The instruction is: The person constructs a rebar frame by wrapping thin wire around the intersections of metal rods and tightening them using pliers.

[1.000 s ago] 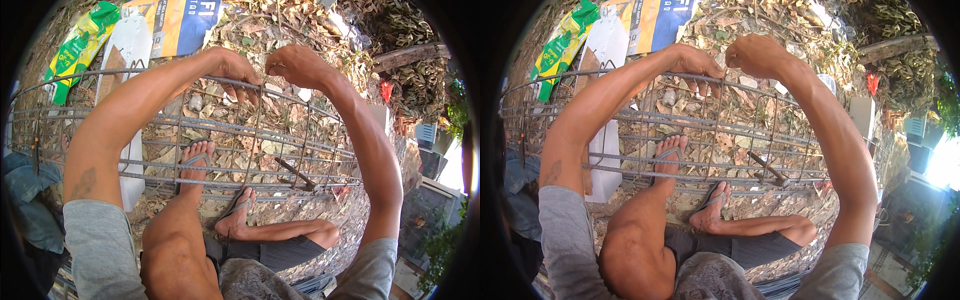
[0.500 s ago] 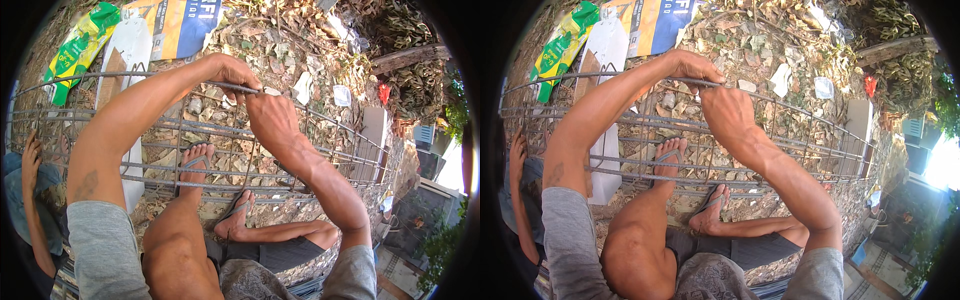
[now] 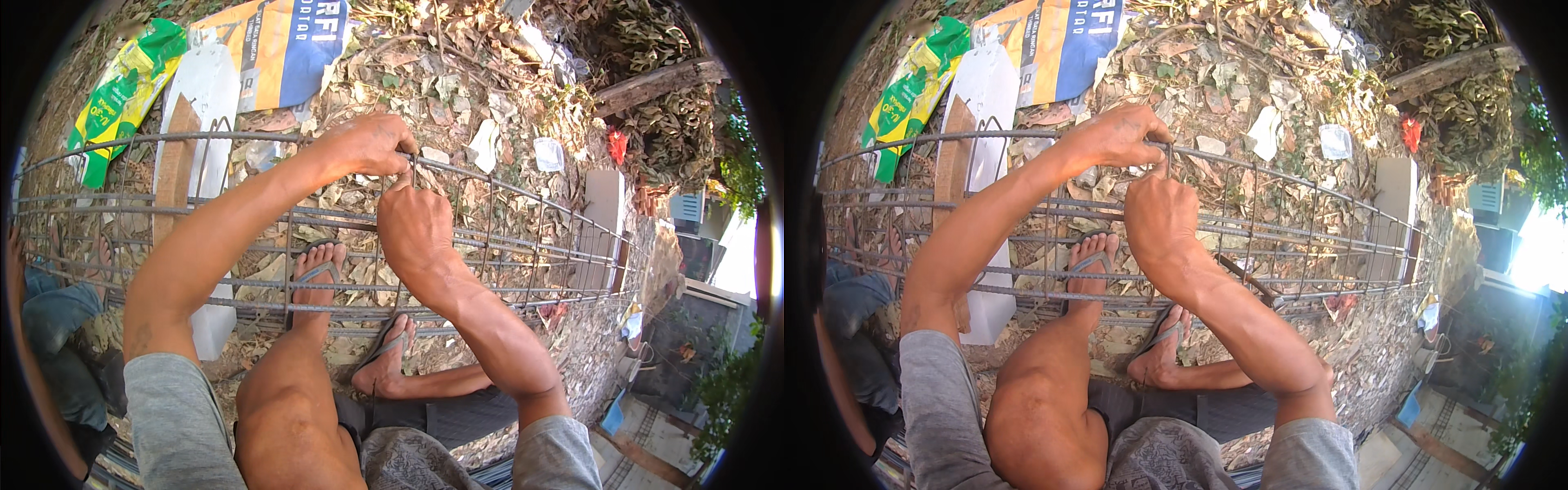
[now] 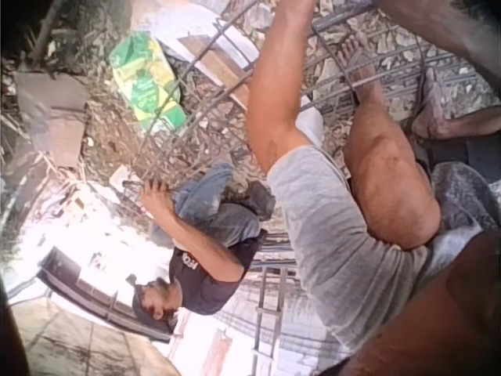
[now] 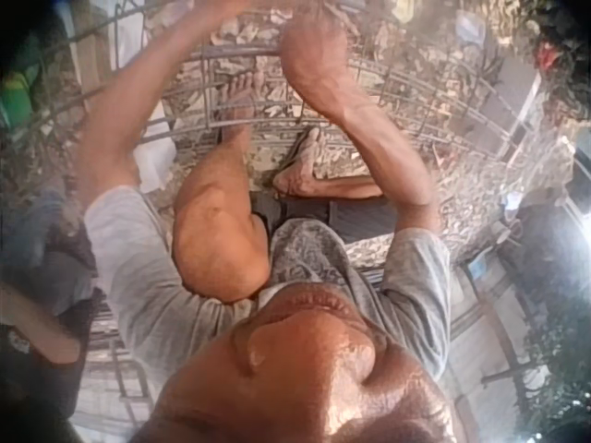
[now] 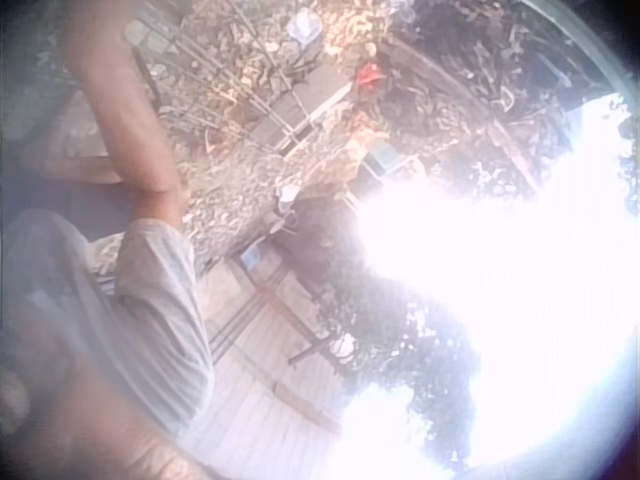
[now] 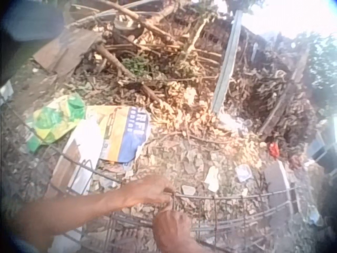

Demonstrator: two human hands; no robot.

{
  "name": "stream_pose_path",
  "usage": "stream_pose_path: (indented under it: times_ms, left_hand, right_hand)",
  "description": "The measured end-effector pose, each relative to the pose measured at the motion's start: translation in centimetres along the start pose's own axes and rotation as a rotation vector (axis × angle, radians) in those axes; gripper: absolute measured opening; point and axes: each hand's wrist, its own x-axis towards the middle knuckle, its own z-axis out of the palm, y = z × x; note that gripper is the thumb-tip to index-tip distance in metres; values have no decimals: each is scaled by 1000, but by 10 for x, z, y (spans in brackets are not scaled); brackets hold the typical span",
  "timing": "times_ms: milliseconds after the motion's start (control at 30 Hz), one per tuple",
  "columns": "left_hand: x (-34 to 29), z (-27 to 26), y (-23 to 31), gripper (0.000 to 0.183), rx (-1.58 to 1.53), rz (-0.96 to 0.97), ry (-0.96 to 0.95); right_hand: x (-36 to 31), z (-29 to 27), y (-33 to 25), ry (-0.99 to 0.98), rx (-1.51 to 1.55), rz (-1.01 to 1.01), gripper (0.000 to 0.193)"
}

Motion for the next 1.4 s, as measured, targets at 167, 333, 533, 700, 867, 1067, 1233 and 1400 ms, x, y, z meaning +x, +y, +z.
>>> stream_pose_path:
  times_ms: [167, 333, 533, 700, 867, 1067, 1233, 1400]
  left_hand:
    - [2, -2, 6, 42, 67, -39, 36]
    - [9, 5, 2, 37, 37, 16, 137]
    - [5, 10, 3, 21, 136, 143, 235]
    - [-2, 10, 2, 13, 427, 279, 273]
    - [4, 17, -3, 13, 589, 465, 385]
    - [1, 18, 7, 12, 720, 362, 331]
    - [-6, 22, 3, 11, 684, 391, 396]
    - [-9, 35, 5, 9, 605, 287, 457]
  right_hand:
    - [13, 6, -9, -105, 74, -49, 22]
    - [24, 2, -3, -173, 345, 13, 28]
    - [5, -11, -2, -148, 470, 57, 41]
    - [16, -68, 85, -64, 1146, 190, 44]
    - [136, -4, 122, -241, 1196, -52, 31]
    - [208, 63, 116, -789, 798, -482, 25]
    - [224, 51, 90, -798, 490, -677, 24]
    - [215, 22, 97, -575, 280, -730, 24]
